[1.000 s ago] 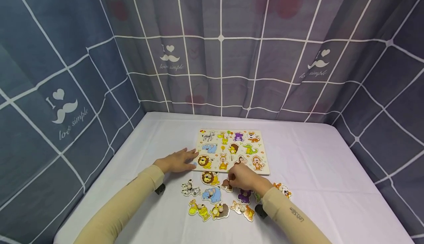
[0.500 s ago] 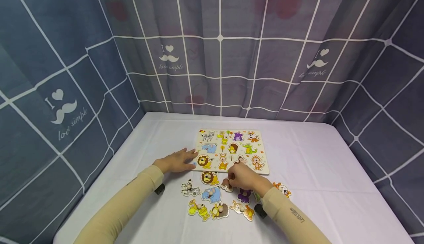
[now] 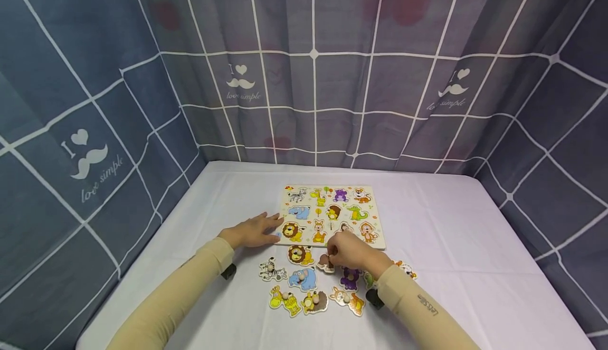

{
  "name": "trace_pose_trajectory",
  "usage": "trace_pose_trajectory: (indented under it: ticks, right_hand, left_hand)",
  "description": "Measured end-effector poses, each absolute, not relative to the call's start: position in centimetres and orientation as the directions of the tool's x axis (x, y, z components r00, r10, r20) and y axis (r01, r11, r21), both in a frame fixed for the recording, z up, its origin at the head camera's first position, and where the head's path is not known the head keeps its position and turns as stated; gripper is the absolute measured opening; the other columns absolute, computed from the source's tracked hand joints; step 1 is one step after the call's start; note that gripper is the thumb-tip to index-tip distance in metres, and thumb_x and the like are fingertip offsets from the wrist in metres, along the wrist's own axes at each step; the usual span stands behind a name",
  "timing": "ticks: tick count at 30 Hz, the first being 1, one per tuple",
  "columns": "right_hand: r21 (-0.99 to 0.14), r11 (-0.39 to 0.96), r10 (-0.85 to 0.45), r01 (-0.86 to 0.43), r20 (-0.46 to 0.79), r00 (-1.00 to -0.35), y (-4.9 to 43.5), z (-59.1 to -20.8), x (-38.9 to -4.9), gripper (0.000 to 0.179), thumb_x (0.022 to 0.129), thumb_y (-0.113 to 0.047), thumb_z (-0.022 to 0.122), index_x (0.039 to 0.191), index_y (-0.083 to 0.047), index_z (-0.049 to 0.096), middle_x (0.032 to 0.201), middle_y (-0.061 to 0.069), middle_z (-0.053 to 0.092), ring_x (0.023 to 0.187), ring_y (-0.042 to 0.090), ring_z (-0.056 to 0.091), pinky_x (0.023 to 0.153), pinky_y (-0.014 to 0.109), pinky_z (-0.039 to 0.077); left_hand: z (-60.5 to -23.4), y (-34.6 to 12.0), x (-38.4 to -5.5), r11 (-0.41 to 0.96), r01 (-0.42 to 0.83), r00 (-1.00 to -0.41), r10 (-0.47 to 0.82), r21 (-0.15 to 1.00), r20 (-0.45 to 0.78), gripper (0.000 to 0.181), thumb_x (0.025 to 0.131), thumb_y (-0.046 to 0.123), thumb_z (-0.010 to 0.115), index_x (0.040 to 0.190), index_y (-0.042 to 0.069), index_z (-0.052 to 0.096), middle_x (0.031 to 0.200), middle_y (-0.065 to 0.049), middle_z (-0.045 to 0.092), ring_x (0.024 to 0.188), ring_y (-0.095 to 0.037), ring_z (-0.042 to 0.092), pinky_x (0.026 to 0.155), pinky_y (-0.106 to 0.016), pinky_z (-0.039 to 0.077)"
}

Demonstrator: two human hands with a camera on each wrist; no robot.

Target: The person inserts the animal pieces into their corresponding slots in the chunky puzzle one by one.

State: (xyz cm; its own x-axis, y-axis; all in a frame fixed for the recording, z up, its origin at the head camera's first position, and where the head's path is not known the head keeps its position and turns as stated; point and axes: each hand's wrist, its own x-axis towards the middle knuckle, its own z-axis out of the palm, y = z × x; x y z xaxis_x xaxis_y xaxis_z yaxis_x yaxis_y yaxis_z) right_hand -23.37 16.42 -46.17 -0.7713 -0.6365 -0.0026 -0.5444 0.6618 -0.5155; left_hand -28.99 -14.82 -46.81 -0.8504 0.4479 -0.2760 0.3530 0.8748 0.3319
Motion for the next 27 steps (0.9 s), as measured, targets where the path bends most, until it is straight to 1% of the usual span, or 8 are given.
trace_pose_trajectory:
  ticks: [6, 11, 15, 21, 27]
  right_hand:
    - [-0.542, 0.659, -0.627, -0.521, -0.015, -0.779, 16.45, -46.12, -23.5, 0.01, 0.083, -0.005, 0.072, 0.081, -0.014, 0.073, 0.074, -0.01, 0.066, 0.065, 0.002, 0.054, 0.06, 0.019, 0.051]
    - [-0.585, 0.652, -0.614, -0.482, -0.034, -0.789, 16.55, -45.99, -23.51, 0.009, 0.083, -0.004, 0.071, 0.085, -0.012, 0.075, 0.075, -0.009, 0.068, 0.065, 0.004, 0.057, 0.059, 0.02, 0.053]
    - [-0.596, 0.654, -0.599, -0.465, -0.033, -0.8, 16.77, -46.04, -23.63, 0.009, 0.083, -0.003, 0.07, 0.085, -0.011, 0.075, 0.075, -0.008, 0.068, 0.065, 0.005, 0.057, 0.058, 0.021, 0.052]
    - [-0.618, 0.652, -0.583, -0.439, -0.04, -0.811, 16.96, -46.1, -23.88, 0.009, 0.084, -0.004, 0.072, 0.084, -0.013, 0.074, 0.075, -0.008, 0.068, 0.066, 0.006, 0.058, 0.059, 0.022, 0.052]
    - [-0.607, 0.656, -0.581, -0.448, -0.027, -0.814, 16.97, -45.89, -23.96, 0.009, 0.083, -0.004, 0.073, 0.086, -0.013, 0.076, 0.076, -0.008, 0.068, 0.066, 0.005, 0.057, 0.061, 0.021, 0.051]
  left_hand:
    - [-46.73, -14.65, -28.98, 0.871, 0.352, -0.848, 0.452, 0.343, -0.278, 0.066, 0.097, 0.055, 0.054, 0.155, 0.03, 0.037, 0.166, 0.007, 0.026, 0.155, -0.033, 0.019, 0.124, -0.06, 0.02]
    - [-46.81, -14.54, -28.92, 0.873, 0.35, -0.847, 0.45, 0.34, -0.283, 0.066, 0.097, 0.055, 0.054, 0.155, 0.03, 0.037, 0.166, 0.006, 0.026, 0.155, -0.033, 0.02, 0.123, -0.061, 0.021]
    - [-46.78, -14.49, -28.94, 0.871, 0.356, -0.847, 0.454, 0.34, -0.276, 0.065, 0.097, 0.055, 0.054, 0.155, 0.03, 0.038, 0.166, 0.006, 0.027, 0.155, -0.034, 0.02, 0.123, -0.062, 0.021]
    - [-46.7, -14.53, -29.01, 0.87, 0.363, -0.845, 0.458, 0.334, -0.274, 0.065, 0.097, 0.056, 0.054, 0.155, 0.03, 0.037, 0.166, 0.006, 0.026, 0.155, -0.034, 0.02, 0.123, -0.06, 0.022]
    - [-46.67, -14.73, -29.0, 0.875, 0.355, -0.851, 0.449, 0.331, -0.274, 0.065, 0.097, 0.055, 0.055, 0.154, 0.029, 0.038, 0.166, 0.006, 0.027, 0.155, -0.034, 0.02, 0.123, -0.06, 0.022]
